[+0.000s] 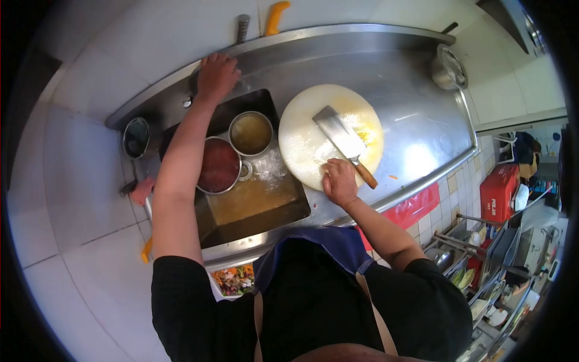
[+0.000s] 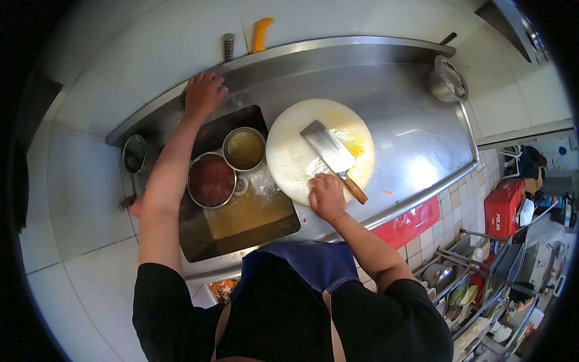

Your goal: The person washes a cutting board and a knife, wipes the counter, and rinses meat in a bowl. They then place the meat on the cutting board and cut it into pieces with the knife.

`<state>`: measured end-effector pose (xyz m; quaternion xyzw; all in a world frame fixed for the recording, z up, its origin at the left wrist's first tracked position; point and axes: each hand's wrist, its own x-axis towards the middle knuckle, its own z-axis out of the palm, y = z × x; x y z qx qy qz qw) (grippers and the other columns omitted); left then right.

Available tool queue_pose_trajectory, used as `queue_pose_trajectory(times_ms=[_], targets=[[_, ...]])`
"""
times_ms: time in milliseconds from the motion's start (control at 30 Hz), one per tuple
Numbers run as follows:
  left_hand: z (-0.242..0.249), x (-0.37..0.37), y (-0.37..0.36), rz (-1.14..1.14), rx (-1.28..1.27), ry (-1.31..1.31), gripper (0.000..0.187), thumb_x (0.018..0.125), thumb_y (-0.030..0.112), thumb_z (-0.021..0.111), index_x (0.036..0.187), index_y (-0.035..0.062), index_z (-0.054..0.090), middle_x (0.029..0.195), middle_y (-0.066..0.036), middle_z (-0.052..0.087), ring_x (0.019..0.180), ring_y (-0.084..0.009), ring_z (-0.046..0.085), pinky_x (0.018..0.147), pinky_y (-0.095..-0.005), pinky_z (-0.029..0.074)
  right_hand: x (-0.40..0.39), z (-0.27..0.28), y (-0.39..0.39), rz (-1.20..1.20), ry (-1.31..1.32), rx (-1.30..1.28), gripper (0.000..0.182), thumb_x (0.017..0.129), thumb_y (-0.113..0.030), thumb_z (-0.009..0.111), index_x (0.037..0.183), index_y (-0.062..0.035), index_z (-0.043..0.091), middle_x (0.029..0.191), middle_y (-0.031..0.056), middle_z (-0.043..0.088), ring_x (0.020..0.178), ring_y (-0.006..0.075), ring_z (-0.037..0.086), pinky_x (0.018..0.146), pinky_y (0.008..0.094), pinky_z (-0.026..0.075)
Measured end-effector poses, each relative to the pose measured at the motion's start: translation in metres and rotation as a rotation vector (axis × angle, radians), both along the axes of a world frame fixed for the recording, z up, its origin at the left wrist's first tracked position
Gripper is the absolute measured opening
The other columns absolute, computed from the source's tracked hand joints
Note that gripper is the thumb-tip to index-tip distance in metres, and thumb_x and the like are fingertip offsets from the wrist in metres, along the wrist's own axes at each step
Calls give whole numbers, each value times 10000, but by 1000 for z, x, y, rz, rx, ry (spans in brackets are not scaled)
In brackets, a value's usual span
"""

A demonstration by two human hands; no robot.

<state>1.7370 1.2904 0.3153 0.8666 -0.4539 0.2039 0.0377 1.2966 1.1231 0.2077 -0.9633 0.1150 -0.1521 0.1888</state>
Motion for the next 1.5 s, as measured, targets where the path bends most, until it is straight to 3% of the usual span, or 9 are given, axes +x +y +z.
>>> queue_pose_trajectory(times_ms=[233, 300, 333, 400, 633, 800, 1133, 1300, 1500], targets=[[3, 14, -11, 59, 67, 109, 406, 840, 274, 737, 1201, 89, 708, 1085, -153, 724, 1017, -366, 693, 896, -501, 550, -1, 1, 1, -30, -59, 9, 266, 846, -149, 669, 1105, -90, 667, 1204, 130, 639, 1133, 332, 584, 984, 467, 445], [3, 12, -11, 30, -84, 82, 291, 803, 240, 746, 1041, 76, 710, 973, -140, 725, 923, -355, 707, 821, -478, 567, -1, 2, 1, -41, -71, 9, 259, 844, -151, 668, 1096, -88, 669, 1196, 123, 642, 1132, 326, 585, 986, 462, 447], [3, 13, -11, 13, -86, 81, 291, 803, 240, 746, 1041, 76, 710, 973, -140, 725, 923, -355, 707, 821, -478, 567, -2, 4, 1, -42, -64, 14, 258, 843, -152, 666, 1093, -88, 669, 1194, 115, 642, 1132, 323, 585, 991, 463, 446], [4, 17, -11, 80, 16, 155, 429, 810, 261, 767, 1186, 65, 703, 1004, -169, 735, 942, -372, 709, 826, -498, 573, -2, 5, 1, -52, -60, 14, 257, 842, -154, 664, 1090, -87, 670, 1192, 108, 642, 1132, 319, 585, 997, 464, 445], [7, 15, -10, 117, 3, 126, 447, 811, 262, 770, 1208, 72, 694, 958, -171, 743, 914, -381, 712, 840, -504, 571, -5, -2, 2, -70, -50, 5, 259, 844, -164, 657, 1090, -87, 675, 1197, 101, 639, 1135, 319, 582, 1006, 463, 446], [6, 11, -5, 38, -86, 76, 369, 827, 260, 757, 1125, 55, 685, 988, -178, 734, 946, -394, 700, 847, -528, 560, -6, -1, 3, -84, -61, 21, 257, 847, -176, 655, 1089, -92, 681, 1204, 101, 638, 1140, 317, 581, 1013, 452, 448], [11, 10, 1, 119, 25, 127, 380, 830, 284, 744, 1145, 82, 676, 1022, -159, 730, 969, -385, 697, 841, -517, 571, -6, -2, 1, -67, -55, -3, 275, 847, -178, 647, 1105, -87, 673, 1209, 114, 640, 1149, 311, 587, 1019, 442, 447], [17, 18, 12, 174, -27, 109, 307, 836, 315, 740, 1025, 88, 657, 976, -140, 725, 922, -361, 701, 781, -503, 565, -6, 1, 3, -69, -65, -30, 275, 840, -167, 647, 1101, -81, 664, 1195, 118, 642, 1131, 311, 594, 1013, 440, 449], [16, 33, 24, 158, -115, 134, 258, 843, 282, 735, 988, 95, 633, 910, -130, 723, 882, -368, 703, 752, -508, 547, -5, 3, 3, -60, -72, -51, 260, 839, -159, 644, 1084, -74, 652, 1180, 118, 642, 1118, 311, 598, 998, 442, 453]])
